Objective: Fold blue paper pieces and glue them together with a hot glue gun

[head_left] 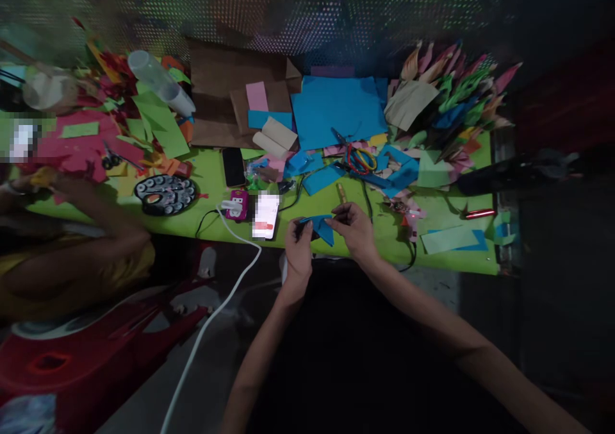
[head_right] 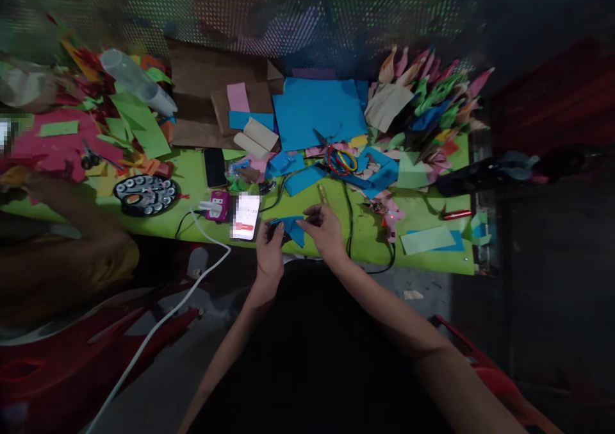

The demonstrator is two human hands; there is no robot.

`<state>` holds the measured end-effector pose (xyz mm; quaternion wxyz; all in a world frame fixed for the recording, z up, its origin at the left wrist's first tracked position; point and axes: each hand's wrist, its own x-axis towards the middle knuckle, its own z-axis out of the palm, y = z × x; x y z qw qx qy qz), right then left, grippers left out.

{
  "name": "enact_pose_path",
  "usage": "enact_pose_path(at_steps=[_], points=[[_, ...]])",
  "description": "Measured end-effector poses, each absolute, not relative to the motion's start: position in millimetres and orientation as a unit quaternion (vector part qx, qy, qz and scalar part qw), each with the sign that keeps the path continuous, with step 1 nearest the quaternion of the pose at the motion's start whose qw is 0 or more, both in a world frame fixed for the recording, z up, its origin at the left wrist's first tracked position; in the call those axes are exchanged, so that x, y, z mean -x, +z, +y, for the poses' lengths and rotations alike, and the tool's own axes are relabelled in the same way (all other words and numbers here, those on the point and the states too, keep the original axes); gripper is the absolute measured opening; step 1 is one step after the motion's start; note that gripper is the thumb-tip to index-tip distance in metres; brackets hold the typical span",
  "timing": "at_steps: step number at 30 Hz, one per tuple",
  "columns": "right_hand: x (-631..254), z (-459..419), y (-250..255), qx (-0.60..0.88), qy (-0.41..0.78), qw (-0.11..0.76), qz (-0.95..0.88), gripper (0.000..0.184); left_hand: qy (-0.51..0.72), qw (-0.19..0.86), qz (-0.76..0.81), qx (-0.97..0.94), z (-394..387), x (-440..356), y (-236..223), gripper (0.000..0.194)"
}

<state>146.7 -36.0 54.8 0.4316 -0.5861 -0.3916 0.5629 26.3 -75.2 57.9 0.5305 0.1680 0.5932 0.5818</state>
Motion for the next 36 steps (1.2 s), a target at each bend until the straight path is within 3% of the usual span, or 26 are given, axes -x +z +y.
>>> enact_pose_path(at_steps=[24,36], points=[[-149.7,-31.7,61.2,0.594,0.564,0.394,-0.417,0.042,0.569,0.539,0.602,-0.155,-74.8,-23.9,60.1,0.036],[-148.2,-30.9,60.8,0.562,0.623,0.382,-0.387,0.034,0.56,0.55,0.597,-0.166,-74.2,-18.7,60.1,0.033]])
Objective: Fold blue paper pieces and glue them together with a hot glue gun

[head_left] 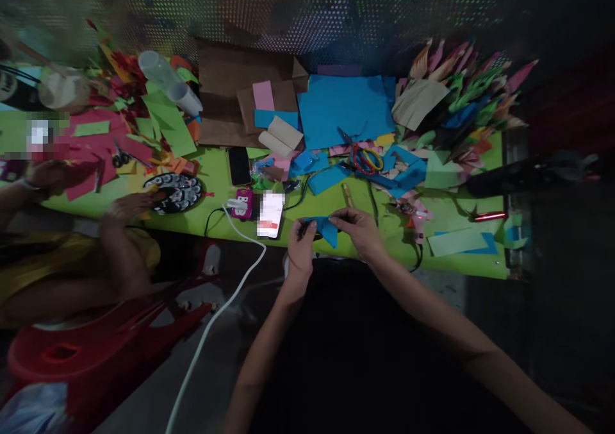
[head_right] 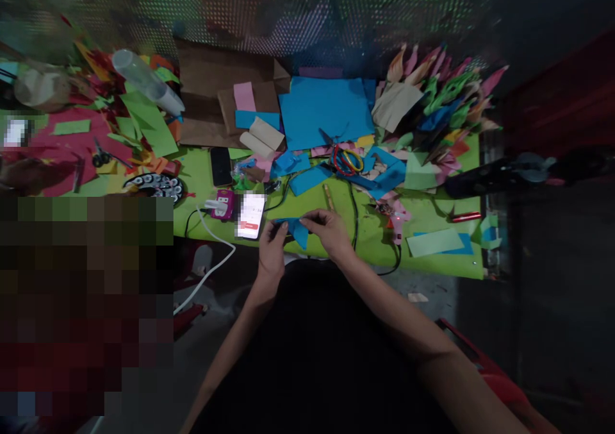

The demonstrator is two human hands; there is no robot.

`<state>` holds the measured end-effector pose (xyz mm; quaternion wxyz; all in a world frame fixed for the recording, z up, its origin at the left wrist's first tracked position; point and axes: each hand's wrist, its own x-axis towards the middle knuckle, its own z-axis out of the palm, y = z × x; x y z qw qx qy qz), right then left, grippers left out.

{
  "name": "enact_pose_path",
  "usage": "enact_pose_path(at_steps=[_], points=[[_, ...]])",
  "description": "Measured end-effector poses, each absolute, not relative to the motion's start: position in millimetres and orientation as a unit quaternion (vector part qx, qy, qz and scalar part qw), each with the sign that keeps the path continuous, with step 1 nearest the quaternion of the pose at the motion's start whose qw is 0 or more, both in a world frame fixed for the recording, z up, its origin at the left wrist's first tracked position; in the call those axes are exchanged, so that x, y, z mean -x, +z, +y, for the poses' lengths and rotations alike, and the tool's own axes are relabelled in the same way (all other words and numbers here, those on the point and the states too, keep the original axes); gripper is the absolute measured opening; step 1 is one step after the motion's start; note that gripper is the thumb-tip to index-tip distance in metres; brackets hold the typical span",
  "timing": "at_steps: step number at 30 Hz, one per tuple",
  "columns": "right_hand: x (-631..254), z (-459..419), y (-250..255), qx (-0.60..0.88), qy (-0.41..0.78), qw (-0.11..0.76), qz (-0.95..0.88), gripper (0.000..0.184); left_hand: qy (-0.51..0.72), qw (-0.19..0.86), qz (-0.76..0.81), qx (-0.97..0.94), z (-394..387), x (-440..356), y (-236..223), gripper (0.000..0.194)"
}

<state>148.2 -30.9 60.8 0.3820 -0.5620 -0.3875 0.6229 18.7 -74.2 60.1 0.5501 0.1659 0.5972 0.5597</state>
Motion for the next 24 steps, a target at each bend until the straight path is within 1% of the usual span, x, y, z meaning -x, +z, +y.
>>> enact_pose_path(at_steps=[10,16,24], points=[[-152.1,-32.0,68.4,0.58,0.562,0.381,-0.449,0.029,0.562,0.509,0.606,-0.24,-67.6,-3.2,54.1,0.025],[-153.5,-31.7,75.1,0.587,0.549,0.377,-0.46,0.023,0.553,0.517,0.604,-0.249,-66.5,-1.3,53.4,0.021],[-155.3,-31.9,72.4,0.583,0.549,0.377,-0.464,0.025,0.551,0.509,0.608,-0.26,-65.4,-1.9,54.4,0.019]])
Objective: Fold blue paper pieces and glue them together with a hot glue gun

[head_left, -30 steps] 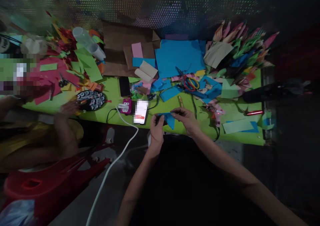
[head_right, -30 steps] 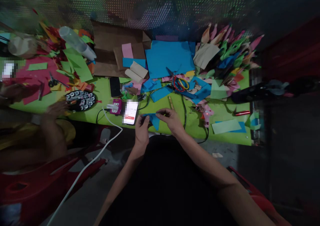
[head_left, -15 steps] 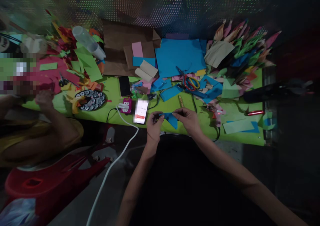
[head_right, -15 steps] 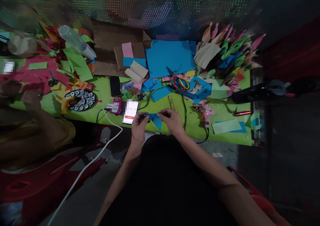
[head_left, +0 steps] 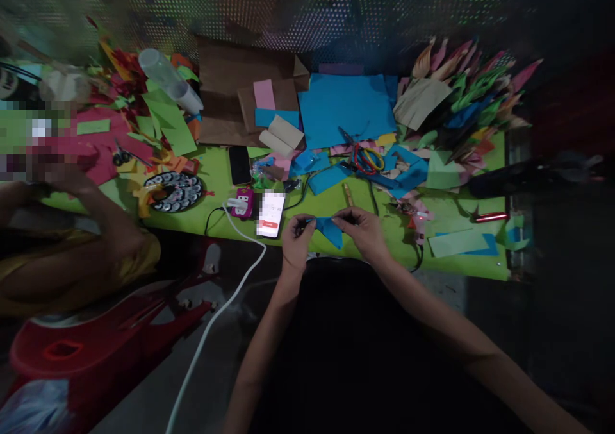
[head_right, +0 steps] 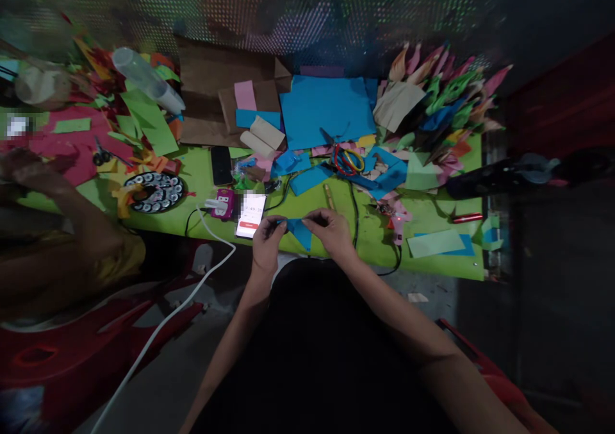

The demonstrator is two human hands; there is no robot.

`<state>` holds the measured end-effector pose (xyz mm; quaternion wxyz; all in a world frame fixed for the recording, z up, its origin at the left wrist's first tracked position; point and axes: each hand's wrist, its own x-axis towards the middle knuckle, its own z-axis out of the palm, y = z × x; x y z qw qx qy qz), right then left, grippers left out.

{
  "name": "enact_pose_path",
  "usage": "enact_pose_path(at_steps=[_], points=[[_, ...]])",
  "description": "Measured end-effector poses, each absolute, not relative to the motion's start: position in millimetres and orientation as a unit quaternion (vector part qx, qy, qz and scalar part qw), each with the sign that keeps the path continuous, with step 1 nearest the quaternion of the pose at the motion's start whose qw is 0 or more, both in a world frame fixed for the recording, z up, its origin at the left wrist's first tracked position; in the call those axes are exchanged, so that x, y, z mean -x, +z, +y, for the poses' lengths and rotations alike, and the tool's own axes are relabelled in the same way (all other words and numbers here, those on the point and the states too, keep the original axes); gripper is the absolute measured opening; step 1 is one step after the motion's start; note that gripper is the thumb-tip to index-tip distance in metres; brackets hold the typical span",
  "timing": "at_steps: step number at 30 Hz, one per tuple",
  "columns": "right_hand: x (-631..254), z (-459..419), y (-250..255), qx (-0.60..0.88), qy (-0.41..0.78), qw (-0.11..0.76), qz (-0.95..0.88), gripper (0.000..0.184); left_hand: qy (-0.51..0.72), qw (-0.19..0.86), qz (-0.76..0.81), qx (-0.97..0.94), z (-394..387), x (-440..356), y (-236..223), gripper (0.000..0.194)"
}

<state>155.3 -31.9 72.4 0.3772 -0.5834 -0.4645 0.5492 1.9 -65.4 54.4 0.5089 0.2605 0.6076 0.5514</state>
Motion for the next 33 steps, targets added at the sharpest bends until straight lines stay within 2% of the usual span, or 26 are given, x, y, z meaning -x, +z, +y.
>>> enact_pose_path(at_steps=[15,33], points=[[-157.4,-29.8,76.3,0.591,0.54,0.379,-0.464,0.022,0.55,0.53,0.596,-0.249,-64.7,-1.5,56.5,0.023],[-157.7,-26.5,75.5,0.586,0.54,0.382,-0.467,0.021,0.557,0.498,0.606,-0.273,-64.0,3.1,52.8,0.023]])
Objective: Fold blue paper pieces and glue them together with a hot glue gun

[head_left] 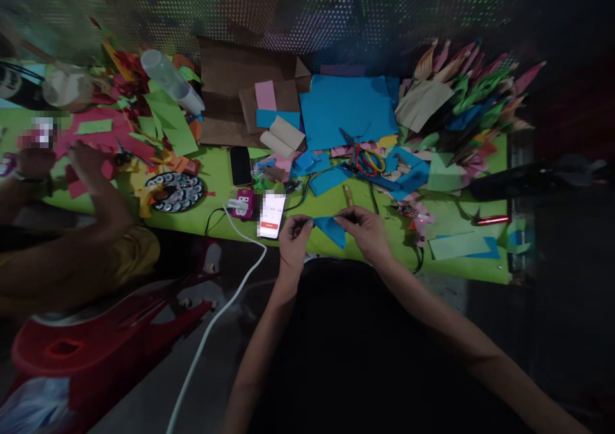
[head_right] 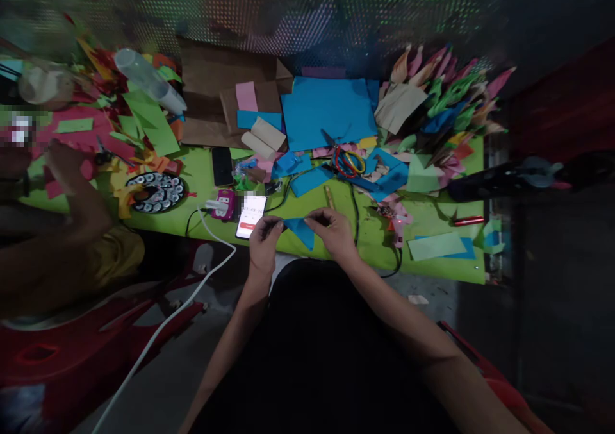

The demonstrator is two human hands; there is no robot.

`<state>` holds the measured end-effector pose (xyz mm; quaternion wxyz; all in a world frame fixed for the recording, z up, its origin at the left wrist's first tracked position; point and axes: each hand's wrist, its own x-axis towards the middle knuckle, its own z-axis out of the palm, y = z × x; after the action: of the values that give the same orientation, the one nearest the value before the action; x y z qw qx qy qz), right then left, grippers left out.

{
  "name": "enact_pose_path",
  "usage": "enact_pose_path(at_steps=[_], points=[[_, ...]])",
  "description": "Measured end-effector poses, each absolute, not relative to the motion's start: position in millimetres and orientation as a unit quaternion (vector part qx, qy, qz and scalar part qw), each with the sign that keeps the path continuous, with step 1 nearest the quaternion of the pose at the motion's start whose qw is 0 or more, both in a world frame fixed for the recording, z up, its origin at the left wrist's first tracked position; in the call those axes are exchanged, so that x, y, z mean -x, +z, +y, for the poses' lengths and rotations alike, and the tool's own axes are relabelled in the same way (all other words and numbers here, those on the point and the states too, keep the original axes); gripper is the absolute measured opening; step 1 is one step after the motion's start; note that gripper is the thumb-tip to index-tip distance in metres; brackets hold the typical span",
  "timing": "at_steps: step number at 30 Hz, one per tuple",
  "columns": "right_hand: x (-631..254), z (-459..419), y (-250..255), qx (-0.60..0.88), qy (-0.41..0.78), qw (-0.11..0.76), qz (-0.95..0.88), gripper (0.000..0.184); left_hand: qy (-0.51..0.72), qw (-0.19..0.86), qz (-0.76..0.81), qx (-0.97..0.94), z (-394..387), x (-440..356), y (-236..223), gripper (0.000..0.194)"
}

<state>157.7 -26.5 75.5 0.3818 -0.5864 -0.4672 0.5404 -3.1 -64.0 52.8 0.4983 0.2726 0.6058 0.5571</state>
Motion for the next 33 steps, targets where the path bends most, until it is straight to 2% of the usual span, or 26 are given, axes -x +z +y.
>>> enact_pose_path(at_steps=[11,16,19,28,33], points=[[-158.4,-27.5,82.0,0.582,0.507,0.379,-0.51,0.021,0.553,0.503,0.604,-0.275,-62.5,3.4,56.5,0.02],[-160.3,-28.0,84.2,0.579,0.472,0.389,-0.539,0.021,0.539,0.538,0.576,-0.297,-60.3,3.1,58.0,0.033],[-161.0,-28.5,83.8,0.575,0.465,0.393,-0.546,0.021,0.537,0.53,0.579,-0.309,-58.2,3.4,56.8,0.035],[-160.6,-30.0,85.2,0.563,0.453,0.394,-0.568,0.021,0.487,0.488,0.603,-0.4,-51.6,7.1,66.1,0.016],[-160.0,-30.2,85.2,0.558,0.452,0.396,-0.572,0.02,0.484,0.482,0.61,-0.403,-51.0,5.5,67.7,0.013]])
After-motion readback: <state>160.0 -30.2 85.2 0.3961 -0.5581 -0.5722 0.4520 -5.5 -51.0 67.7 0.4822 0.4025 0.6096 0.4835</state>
